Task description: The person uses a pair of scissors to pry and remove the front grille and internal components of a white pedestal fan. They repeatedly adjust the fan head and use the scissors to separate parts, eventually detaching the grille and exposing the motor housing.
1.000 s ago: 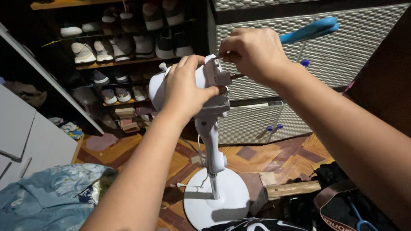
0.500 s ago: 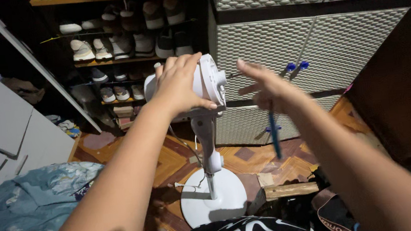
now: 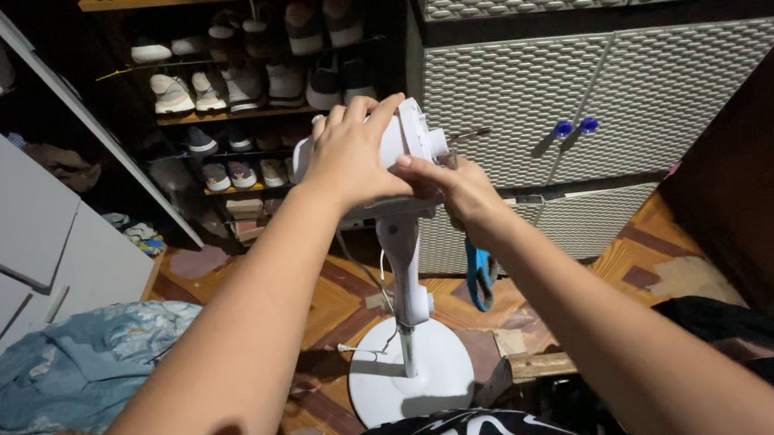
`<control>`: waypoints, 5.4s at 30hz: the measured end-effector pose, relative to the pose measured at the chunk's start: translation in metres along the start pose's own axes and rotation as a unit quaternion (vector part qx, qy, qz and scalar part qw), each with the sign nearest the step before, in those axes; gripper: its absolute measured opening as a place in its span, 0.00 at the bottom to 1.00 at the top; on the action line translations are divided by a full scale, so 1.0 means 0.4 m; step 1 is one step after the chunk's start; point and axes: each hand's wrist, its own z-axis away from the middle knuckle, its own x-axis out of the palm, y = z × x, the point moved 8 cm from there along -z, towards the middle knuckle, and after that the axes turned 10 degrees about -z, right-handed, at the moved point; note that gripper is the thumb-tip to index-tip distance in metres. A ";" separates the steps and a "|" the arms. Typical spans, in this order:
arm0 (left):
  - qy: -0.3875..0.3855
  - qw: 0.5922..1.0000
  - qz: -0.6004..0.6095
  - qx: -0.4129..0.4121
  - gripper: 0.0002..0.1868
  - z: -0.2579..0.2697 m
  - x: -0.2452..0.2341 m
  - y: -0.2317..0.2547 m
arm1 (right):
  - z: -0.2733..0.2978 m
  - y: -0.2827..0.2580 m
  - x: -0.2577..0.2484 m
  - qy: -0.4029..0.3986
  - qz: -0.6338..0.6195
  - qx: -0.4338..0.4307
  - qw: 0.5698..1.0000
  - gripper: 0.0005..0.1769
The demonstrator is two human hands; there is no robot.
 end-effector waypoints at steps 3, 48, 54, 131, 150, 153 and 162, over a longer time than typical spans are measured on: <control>0.015 1.000 -0.003 0.012 0.61 -0.007 0.005 -0.001 | 0.001 -0.008 0.018 -0.017 -0.093 -0.089 0.991 0.24; -0.071 0.997 0.009 0.040 0.62 -0.008 -0.036 -0.036 | 0.025 0.001 0.039 0.073 -0.054 -0.061 0.994 0.34; -0.077 0.996 0.004 0.043 0.63 -0.006 -0.024 -0.037 | 0.019 0.004 0.039 0.069 -0.041 -0.079 0.994 0.38; -0.112 0.985 0.043 -0.127 0.66 0.052 -0.064 0.088 | -0.048 0.212 -0.071 -0.042 -0.289 0.141 0.946 0.12; -0.100 0.988 0.062 -0.097 0.67 0.064 -0.066 0.096 | -0.034 0.209 -0.073 0.024 -0.251 0.070 0.965 0.17; -0.085 0.991 0.059 -0.082 0.67 0.072 -0.065 0.101 | -0.028 0.195 -0.072 0.015 -0.224 0.074 0.972 0.20; -0.021 0.994 -0.033 -0.100 0.59 0.095 -0.081 0.109 | -0.022 0.194 -0.082 -0.103 -0.271 -0.003 0.957 0.38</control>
